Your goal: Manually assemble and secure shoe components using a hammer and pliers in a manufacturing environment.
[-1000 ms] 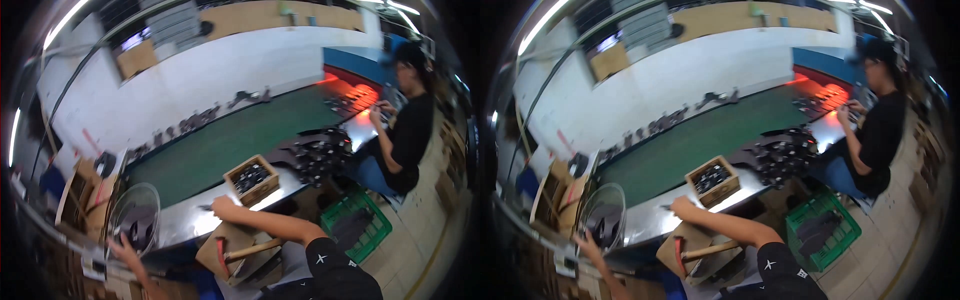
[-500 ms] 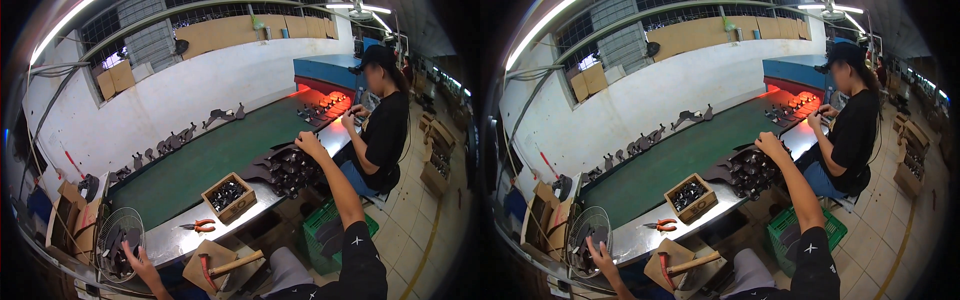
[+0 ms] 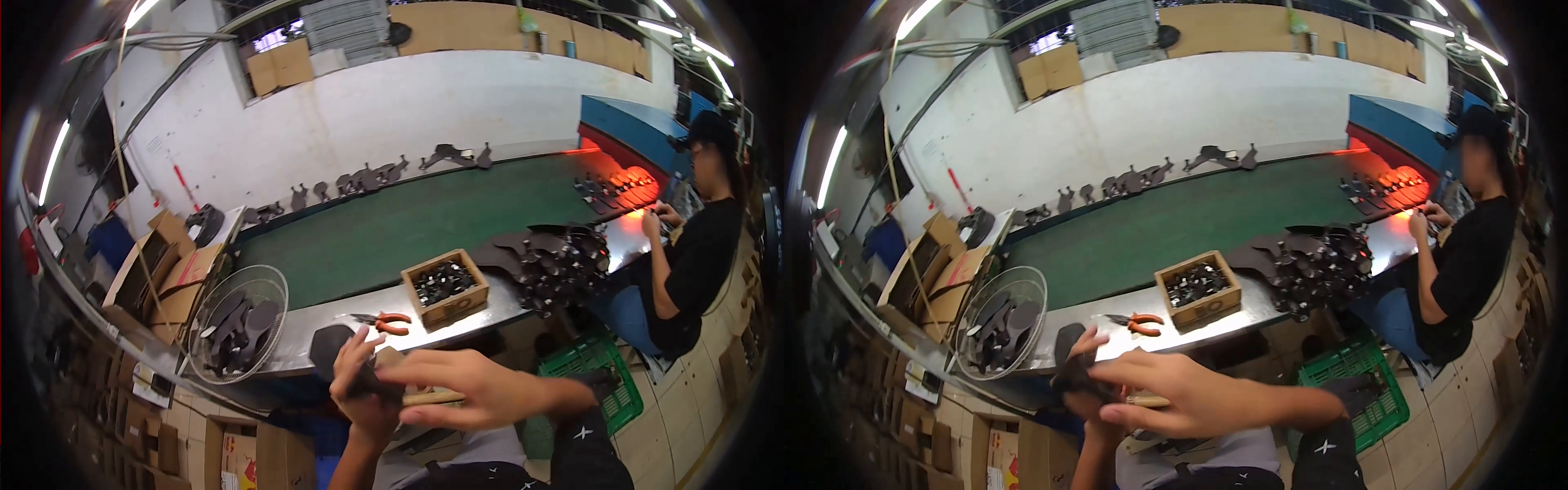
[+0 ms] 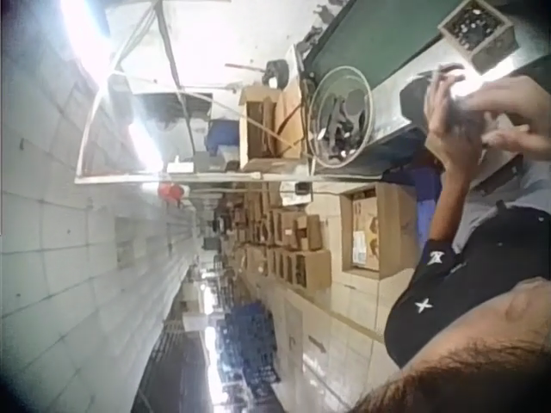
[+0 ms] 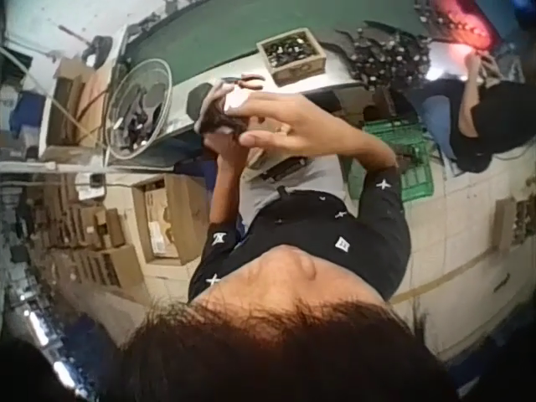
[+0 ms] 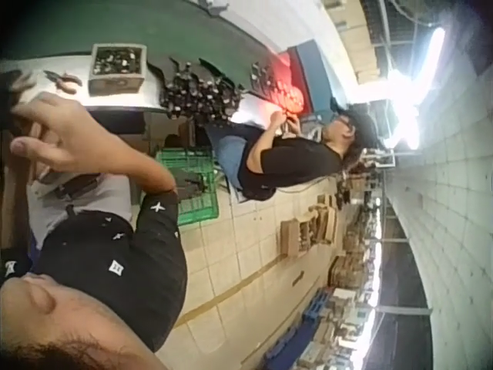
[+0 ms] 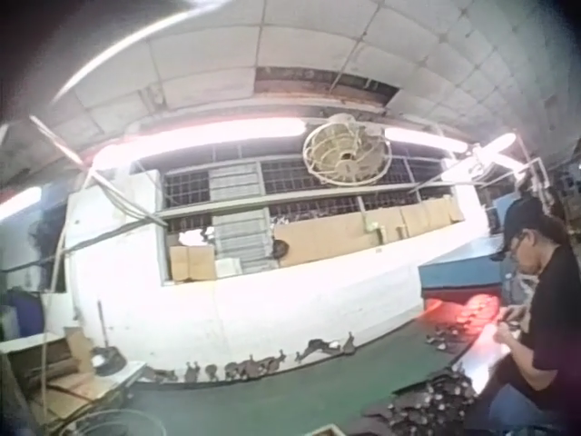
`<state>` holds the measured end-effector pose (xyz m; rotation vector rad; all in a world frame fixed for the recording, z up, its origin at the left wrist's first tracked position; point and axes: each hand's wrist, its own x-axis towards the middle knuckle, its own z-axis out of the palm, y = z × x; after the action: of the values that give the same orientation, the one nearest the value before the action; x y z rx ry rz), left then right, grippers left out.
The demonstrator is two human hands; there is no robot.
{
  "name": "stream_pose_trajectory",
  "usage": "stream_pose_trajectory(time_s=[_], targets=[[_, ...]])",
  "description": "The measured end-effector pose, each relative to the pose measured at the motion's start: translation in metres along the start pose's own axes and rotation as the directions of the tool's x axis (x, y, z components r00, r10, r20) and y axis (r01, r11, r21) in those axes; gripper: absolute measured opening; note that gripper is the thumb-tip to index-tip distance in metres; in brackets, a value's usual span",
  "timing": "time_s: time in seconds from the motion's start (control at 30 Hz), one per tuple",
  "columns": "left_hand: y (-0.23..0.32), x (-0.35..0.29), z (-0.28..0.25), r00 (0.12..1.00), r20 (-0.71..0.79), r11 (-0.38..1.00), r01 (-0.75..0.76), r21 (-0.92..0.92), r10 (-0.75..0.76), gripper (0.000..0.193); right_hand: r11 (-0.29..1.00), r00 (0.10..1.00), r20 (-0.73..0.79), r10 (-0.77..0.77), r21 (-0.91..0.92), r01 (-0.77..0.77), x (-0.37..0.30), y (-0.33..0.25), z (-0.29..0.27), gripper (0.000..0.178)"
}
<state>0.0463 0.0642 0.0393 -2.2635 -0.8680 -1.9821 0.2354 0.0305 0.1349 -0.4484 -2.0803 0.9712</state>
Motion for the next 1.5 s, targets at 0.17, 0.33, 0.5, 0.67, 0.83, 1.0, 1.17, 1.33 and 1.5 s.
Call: stream_pose_trajectory(time_s=[0.17, 0.33, 0.5, 0.67, 0.83, 1.0, 1.17, 1.33, 1.5], targets=[[0.053, 0.002, -0.067, 0.738, -0.113, 0.727, 0.606, -0.323, -0.665, 0.051, 0.852, 0.961, -0.273, 0.047, -0.490, -0.181, -0.022, 0.110, 0.083, 0.092], [0.030, -0.016, -0.071, 0.551, 0.007, 0.469, 0.717, -0.515, -0.835, 0.088, 0.448, 0.950, -0.040, 0.309, -0.875, -0.183, -0.097, 0.181, 0.097, 0.082], [-0.041, -0.071, -0.042, 0.641, 0.139, 0.633, 0.767, -0.102, -0.755, 0.066, 0.514, 0.865, -0.292, 0.409, -0.709, -0.482, -0.176, 0.185, 0.076, 0.047], [-0.093, -0.132, -0.032, 0.642, 0.259, 0.583, 0.363, 0.727, -0.722, 0.082, 0.675, 0.727, -0.575, 0.376, -0.368, -0.640, -0.254, 0.138, 0.086, 0.016], [-0.082, -0.039, 0.005, 0.810, 0.282, 0.803, 0.338, 0.491, -0.513, 0.050, 0.686, 0.494, -0.567, 0.659, 0.183, -0.704, -0.292, 0.106, 0.120, 0.030], [-0.145, 0.022, 0.137, 0.661, 0.565, 0.863, 0.450, 0.228, -0.494, 0.022, 0.872, 0.441, -0.783, 0.438, 0.252, -0.419, -0.246, 0.105, 0.122, 0.015], [-0.219, 0.008, 0.194, 0.568, 0.727, 0.805, -0.178, 0.566, -0.386, 0.014, 0.766, 0.465, -0.610, 0.641, 0.477, -0.430, -0.223, 0.070, 0.095, 0.020], [-0.222, 0.014, 0.189, 0.581, 0.619, 0.800, 0.096, 0.592, -0.528, 0.014, 0.781, 0.391, -0.681, 0.619, 0.587, -0.214, -0.209, 0.062, 0.088, 0.044], [-0.230, 0.016, 0.160, 0.691, 0.600, 0.909, 0.229, 0.348, -0.404, 0.018, 0.769, 0.543, -0.553, 0.632, 0.536, -0.349, -0.193, 0.079, 0.051, 0.050]])
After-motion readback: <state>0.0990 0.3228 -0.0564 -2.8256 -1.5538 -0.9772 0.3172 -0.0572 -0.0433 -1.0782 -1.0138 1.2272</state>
